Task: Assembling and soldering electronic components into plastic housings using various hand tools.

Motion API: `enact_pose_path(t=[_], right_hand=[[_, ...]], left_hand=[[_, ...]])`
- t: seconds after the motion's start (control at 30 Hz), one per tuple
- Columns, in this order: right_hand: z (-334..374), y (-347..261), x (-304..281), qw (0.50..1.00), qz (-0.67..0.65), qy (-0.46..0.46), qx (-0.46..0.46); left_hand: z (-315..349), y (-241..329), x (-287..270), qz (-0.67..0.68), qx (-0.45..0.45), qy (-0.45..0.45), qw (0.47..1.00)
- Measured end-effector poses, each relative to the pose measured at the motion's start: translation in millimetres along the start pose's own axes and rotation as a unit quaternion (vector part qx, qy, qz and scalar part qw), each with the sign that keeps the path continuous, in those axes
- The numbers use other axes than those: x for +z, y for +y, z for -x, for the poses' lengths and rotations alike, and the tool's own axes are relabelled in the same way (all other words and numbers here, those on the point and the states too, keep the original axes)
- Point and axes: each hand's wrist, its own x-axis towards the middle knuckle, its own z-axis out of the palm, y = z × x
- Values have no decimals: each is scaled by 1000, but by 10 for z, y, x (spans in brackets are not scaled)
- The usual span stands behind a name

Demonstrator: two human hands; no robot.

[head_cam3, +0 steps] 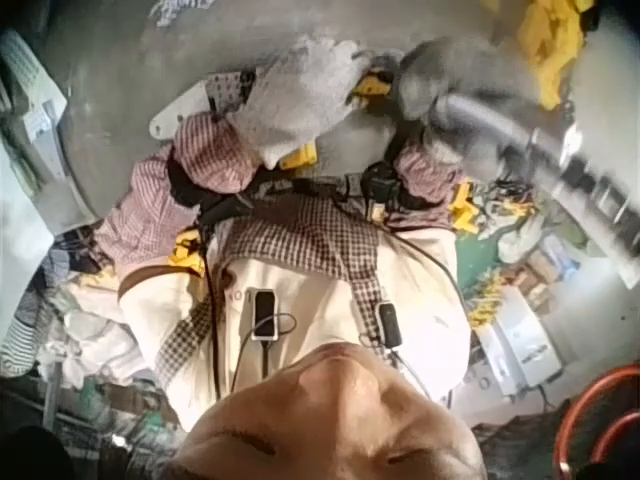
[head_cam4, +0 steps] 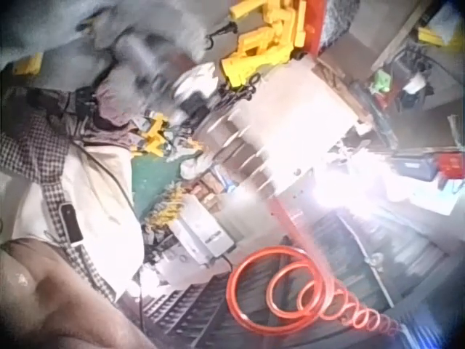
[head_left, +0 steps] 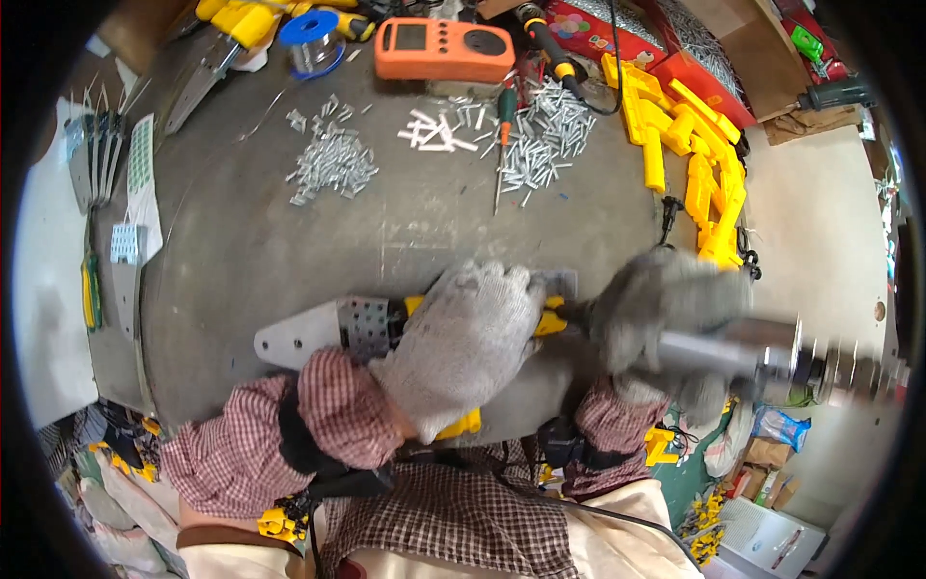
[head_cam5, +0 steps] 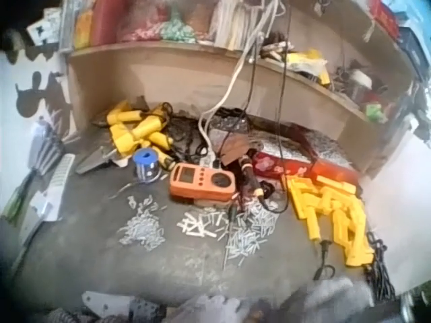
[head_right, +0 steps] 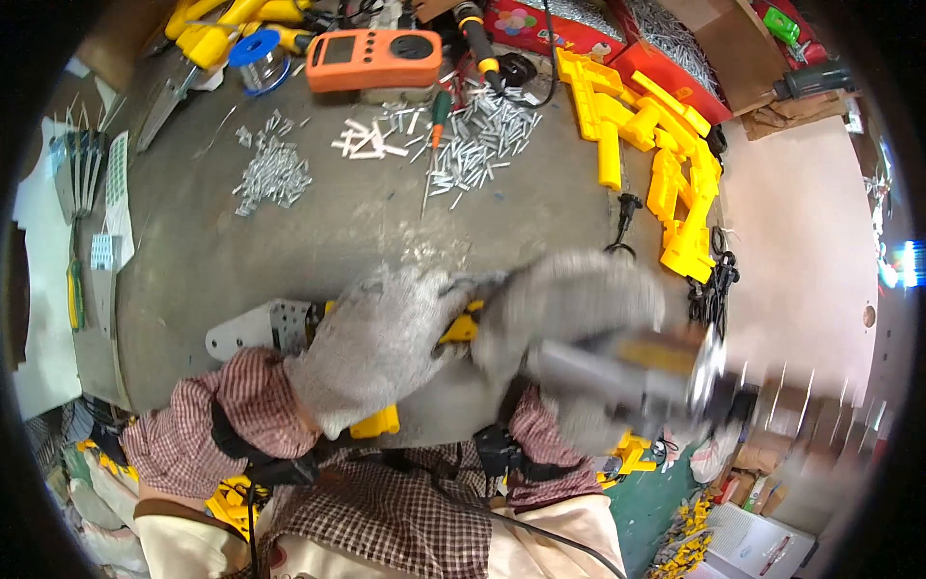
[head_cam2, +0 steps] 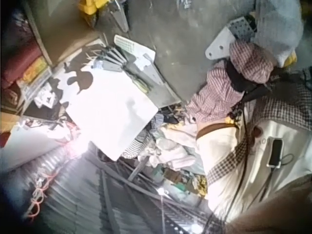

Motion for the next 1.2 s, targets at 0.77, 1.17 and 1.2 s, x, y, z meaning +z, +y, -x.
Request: enact_pose_path(t=[0.77,1.17,1.2], right_hand=[[-123,-192,1197,997,-36,-23,-70],[-554,-308,1001,1000,8,2,-22],[-519,-245,1007,990,-136,34,13]], left_hand=[[133,-27,-118,3,7,56,998],[447,-237,-506,62,-34,33,997],[602,-314,-635,113,-91,-30,989]])
